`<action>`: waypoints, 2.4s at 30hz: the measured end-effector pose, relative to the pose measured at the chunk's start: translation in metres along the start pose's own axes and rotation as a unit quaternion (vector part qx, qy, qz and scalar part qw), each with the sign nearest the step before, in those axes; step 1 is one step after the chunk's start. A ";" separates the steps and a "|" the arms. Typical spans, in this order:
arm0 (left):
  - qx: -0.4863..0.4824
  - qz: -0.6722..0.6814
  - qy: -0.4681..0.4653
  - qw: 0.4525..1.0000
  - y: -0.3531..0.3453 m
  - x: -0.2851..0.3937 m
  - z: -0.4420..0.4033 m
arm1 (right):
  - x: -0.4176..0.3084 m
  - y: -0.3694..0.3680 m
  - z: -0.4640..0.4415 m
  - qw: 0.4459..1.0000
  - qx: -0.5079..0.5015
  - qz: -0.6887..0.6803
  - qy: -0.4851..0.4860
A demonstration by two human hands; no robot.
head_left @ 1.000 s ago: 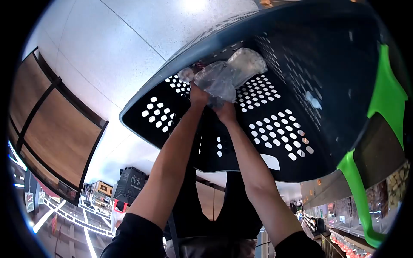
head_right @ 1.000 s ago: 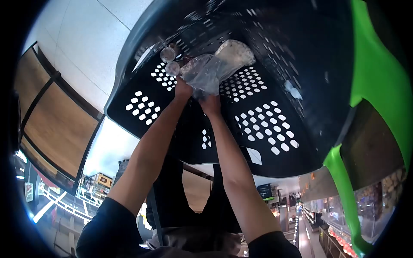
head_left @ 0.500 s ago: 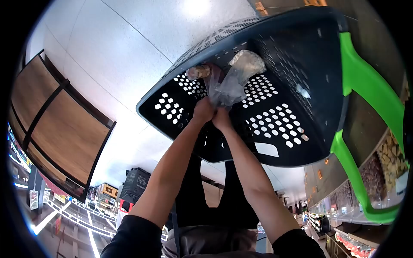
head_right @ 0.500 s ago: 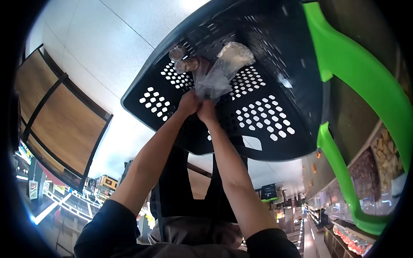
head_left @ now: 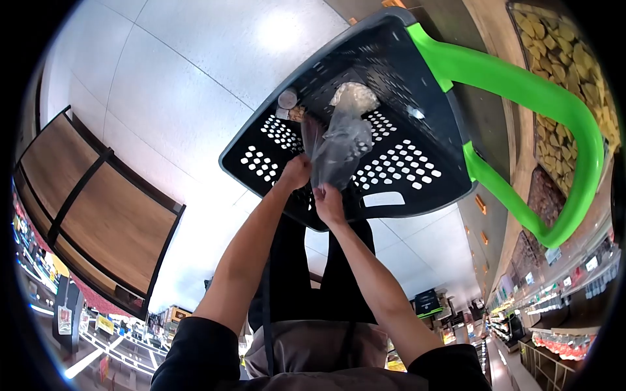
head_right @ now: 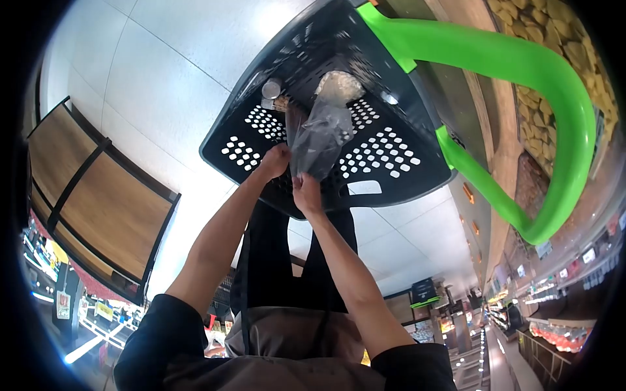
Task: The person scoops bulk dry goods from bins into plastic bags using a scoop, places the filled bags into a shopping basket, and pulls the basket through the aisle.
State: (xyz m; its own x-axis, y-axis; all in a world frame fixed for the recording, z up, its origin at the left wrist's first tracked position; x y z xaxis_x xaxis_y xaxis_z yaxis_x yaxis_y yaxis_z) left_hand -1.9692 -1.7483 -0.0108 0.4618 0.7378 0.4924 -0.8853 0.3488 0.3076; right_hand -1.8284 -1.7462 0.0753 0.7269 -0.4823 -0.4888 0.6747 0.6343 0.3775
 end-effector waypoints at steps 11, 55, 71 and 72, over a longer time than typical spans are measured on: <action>-0.154 -0.046 0.142 0.977 -0.012 0.017 0.018 | -0.042 -0.029 0.063 0.984 -0.116 0.092 0.103; 0.039 0.263 -0.047 0.963 0.064 0.080 0.218 | -0.051 0.000 0.120 0.631 -0.049 -0.733 -0.248; -0.010 0.478 0.169 0.862 0.014 0.026 0.155 | -0.060 0.027 0.157 0.992 0.077 -0.104 0.012; 0.002 0.529 0.168 0.832 0.024 0.034 0.161 | -0.068 0.029 0.170 0.990 0.072 -0.123 0.015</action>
State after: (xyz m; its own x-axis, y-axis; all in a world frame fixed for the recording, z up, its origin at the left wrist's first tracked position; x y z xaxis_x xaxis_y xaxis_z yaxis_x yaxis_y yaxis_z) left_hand -1.9656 -1.8082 0.1445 -0.6181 0.7504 0.2342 -0.7856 -0.6000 -0.1509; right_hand -1.8364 -1.7976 0.2535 0.5353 -0.5926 -0.6019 0.8439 0.4059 0.3509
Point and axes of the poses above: each hand's wrist, its own z-axis away from the middle knuckle, its own y-axis out of the back of the hand, x = y × z, the point moved 3 cm from there along -z, towards the middle knuckle, and after that the axes turned 6 degrees about -z, right-handed, at the moved point
